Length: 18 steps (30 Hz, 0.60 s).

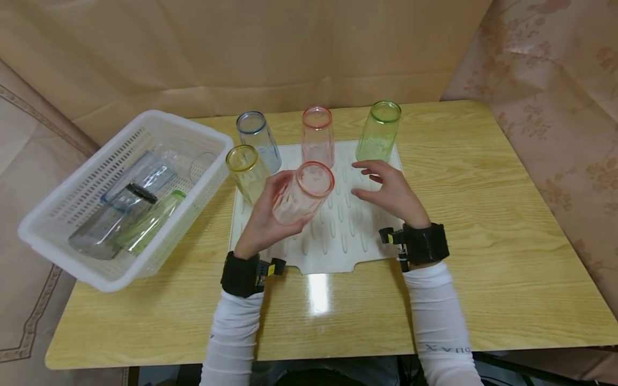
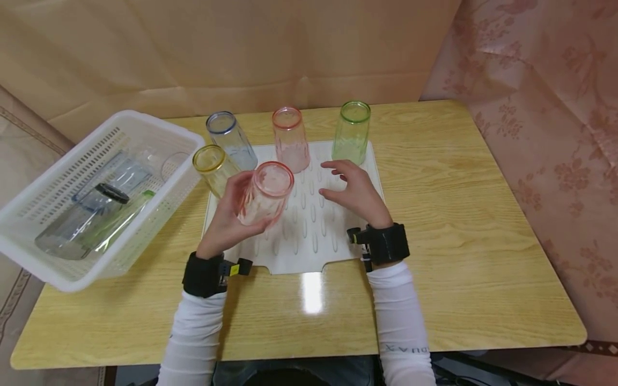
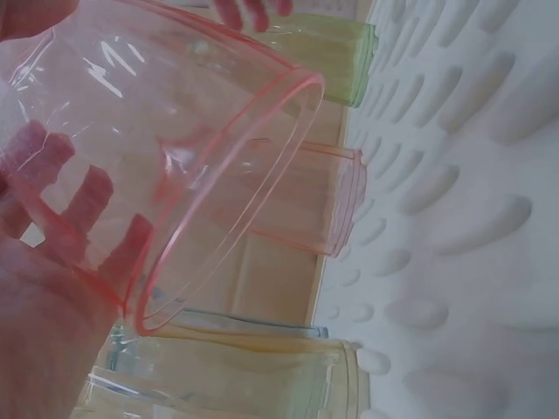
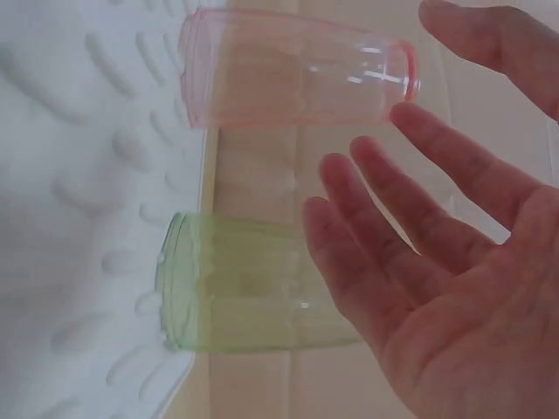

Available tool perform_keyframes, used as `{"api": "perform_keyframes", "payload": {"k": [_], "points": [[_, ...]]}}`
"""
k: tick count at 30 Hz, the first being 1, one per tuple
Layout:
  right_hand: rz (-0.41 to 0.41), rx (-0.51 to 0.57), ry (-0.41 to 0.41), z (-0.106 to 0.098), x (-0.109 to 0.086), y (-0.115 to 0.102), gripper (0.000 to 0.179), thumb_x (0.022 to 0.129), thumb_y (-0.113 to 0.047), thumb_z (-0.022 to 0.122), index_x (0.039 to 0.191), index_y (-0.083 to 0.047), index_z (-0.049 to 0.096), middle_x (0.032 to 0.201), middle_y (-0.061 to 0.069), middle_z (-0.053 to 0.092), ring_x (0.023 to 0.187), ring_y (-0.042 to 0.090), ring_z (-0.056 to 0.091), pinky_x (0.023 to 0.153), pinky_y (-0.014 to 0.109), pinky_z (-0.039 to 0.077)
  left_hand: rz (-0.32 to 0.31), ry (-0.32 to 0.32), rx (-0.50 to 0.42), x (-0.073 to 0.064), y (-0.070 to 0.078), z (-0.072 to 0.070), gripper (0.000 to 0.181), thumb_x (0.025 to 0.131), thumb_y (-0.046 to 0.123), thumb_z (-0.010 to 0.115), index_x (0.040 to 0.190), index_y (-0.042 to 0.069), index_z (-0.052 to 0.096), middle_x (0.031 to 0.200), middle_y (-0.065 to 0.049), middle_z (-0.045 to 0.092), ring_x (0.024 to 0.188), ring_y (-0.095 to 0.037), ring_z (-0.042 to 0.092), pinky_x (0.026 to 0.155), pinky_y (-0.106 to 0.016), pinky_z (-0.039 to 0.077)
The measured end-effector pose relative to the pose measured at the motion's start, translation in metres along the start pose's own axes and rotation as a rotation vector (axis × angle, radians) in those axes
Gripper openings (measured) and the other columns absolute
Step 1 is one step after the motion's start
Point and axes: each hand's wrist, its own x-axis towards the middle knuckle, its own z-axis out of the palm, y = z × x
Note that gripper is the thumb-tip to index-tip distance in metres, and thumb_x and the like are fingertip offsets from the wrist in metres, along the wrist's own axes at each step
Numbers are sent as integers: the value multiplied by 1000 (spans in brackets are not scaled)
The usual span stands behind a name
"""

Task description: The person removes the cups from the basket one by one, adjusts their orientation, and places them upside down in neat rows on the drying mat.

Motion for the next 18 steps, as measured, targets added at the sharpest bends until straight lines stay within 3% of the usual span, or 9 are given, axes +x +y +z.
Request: {"api": "perform_keyframes", "payload": {"k": [11,18], "points": [[-93,18,-1,17,3,-21,51,79,-4,78,126,-1,59,123,14,58,111,28,54,99,41,43,-18,13,-54,0,-4,8,83,66,-13,80,135,-10,33,133,-26,44,123,-35,44,103,-50,34],[-120,83,-57,22,0,-32,49,81,-9,78,126,-2,59,125,11,58,119,24,51,103,41,39,-12,17,-65,1,-5,12,81,68,-12,79,134,-12,32,134,-28,42,125,-36,42,106,-50,32]]}}
